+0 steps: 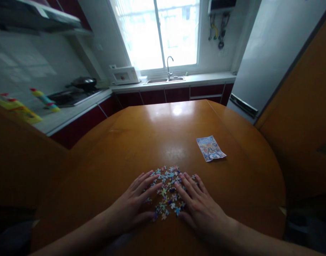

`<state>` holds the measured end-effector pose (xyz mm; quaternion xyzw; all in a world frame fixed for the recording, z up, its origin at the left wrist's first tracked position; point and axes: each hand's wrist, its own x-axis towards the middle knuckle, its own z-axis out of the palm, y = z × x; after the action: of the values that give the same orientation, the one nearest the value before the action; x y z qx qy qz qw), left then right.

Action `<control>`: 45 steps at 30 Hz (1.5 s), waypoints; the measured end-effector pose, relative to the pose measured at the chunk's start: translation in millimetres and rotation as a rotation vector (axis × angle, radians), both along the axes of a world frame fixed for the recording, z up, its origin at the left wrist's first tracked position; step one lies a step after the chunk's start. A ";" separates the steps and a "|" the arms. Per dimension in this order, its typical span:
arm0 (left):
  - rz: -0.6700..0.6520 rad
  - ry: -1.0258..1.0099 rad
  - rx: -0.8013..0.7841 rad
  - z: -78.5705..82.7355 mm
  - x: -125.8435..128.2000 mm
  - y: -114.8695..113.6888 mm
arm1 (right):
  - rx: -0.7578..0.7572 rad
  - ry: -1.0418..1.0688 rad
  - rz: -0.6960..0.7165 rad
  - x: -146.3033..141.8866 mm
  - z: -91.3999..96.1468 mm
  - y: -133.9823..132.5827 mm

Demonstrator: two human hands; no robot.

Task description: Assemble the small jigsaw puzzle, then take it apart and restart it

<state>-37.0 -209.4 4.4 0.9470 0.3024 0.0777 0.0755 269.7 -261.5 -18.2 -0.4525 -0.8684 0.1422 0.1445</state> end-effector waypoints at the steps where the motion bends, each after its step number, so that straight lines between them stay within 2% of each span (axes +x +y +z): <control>1: -0.005 -0.009 0.003 -0.7 1.0 3.6 | 0.009 0.002 -0.008 -1.3 0.0 0.7; 4: 0.020 -0.029 0.003 1.9 -0.1 17.3 | 0.038 0.020 -0.034 2.9 2.8 7.4; 8: 0.099 -0.077 -0.005 8.5 -9.8 31.3 | 0.125 0.026 -0.152 26.9 5.0 23.0; 12: 0.086 -0.094 -0.026 11.3 -16.9 31.8 | 0.186 -0.005 -0.237 62.8 0.2 46.5; 15: 0.129 -0.147 -0.024 14.1 -16.9 29.0 | 0.212 -0.029 -0.421 90.5 -7.3 70.8; 17: 0.156 -0.204 -0.012 16.8 -16.0 24.9 | 0.175 -0.076 -0.498 106.1 -13.3 84.9; 20: 0.032 -0.209 0.004 18.7 -15.5 11.8 | 0.138 -0.144 -0.526 122.2 -21.7 93.7; 23: -0.115 -0.144 -0.023 13.7 -15.9 -4.9 | 0.173 -0.179 -0.554 128.7 -25.7 89.4; 26: -0.173 -0.224 0.007 5.6 -16.3 -14.4 | 0.244 -0.201 -0.607 126.5 -21.8 83.7; 29: -0.194 -0.275 0.029 4.1 -15.6 -14.0 | 0.329 -0.174 -0.621 116.2 -8.4 84.5; 36: -0.290 -0.198 0.065 14.0 -14.7 -9.5 | 0.376 0.059 -0.485 71.2 32.2 95.5; 41: -0.302 -0.199 -0.031 14.5 -18.8 -2.9 | 0.307 0.164 -0.441 49.3 51.8 119.8; 45: -0.263 -0.276 -0.021 26.3 -9.5 30.0 | 0.139 0.135 -0.497 45.9 70.2 152.3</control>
<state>-46.4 -179.4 30.7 0.9578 0.1638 0.1931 0.1358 315.7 -109.2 52.0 -0.6305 -0.7266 0.0720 0.2634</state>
